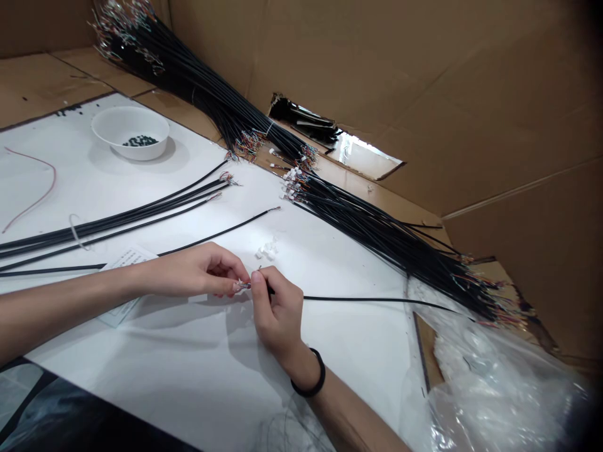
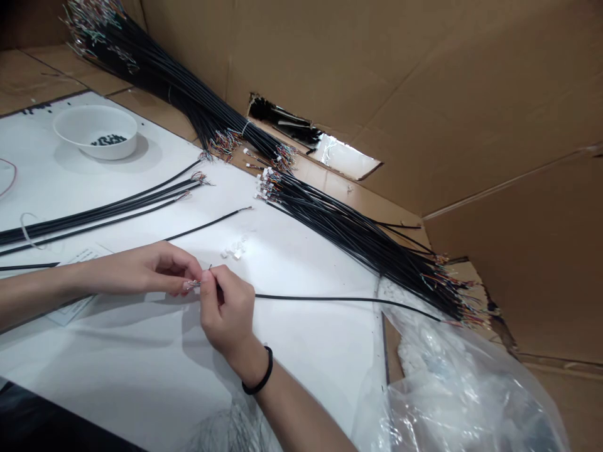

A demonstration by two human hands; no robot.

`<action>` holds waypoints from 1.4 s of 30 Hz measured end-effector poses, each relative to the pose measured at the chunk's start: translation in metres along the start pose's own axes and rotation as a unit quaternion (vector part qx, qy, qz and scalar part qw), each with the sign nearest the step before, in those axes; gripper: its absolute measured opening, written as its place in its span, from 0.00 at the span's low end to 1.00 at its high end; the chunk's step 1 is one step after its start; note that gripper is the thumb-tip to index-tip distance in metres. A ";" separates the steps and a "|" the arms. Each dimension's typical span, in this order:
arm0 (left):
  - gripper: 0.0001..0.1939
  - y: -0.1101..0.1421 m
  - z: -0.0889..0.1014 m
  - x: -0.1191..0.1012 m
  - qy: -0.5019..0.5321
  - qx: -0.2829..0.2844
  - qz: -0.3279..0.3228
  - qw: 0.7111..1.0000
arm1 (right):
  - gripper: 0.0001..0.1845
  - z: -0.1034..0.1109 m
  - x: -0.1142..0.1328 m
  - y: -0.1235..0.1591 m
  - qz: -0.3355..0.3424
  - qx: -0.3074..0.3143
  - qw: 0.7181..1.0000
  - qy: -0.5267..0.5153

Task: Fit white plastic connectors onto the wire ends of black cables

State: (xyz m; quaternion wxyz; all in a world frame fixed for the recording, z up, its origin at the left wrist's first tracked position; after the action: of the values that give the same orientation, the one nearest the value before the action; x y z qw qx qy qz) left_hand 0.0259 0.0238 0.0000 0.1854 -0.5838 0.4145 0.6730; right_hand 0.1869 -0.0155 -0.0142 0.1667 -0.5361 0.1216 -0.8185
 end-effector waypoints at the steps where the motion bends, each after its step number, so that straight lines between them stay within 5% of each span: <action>1: 0.11 0.000 0.000 0.001 -0.006 0.000 0.002 1.000 | 0.15 0.000 0.000 0.000 -0.004 0.005 1.000 0.000; 14: 0.10 0.002 -0.002 -0.001 -0.155 0.000 0.006 0.988 | 0.15 -0.003 -0.004 -0.001 -0.031 0.065 0.997 0.027; 42: 0.12 0.007 -0.007 -0.004 -0.246 -0.021 -0.019 0.969 | 0.15 -0.004 -0.003 -0.001 -0.049 0.109 0.992 0.040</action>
State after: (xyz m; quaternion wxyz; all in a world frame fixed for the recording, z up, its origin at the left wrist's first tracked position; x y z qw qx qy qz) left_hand 0.0265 0.0153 0.0064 0.2820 -0.4114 0.3304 0.8013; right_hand 0.1838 -0.0131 -0.0181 0.1795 -0.4870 0.0116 -0.8547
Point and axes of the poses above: each hand's wrist, its own y-axis away from the middle knuckle, its own z-axis out of the back of the hand, x = y × z, the point moved 2 cm from there along -y, towards the middle knuckle
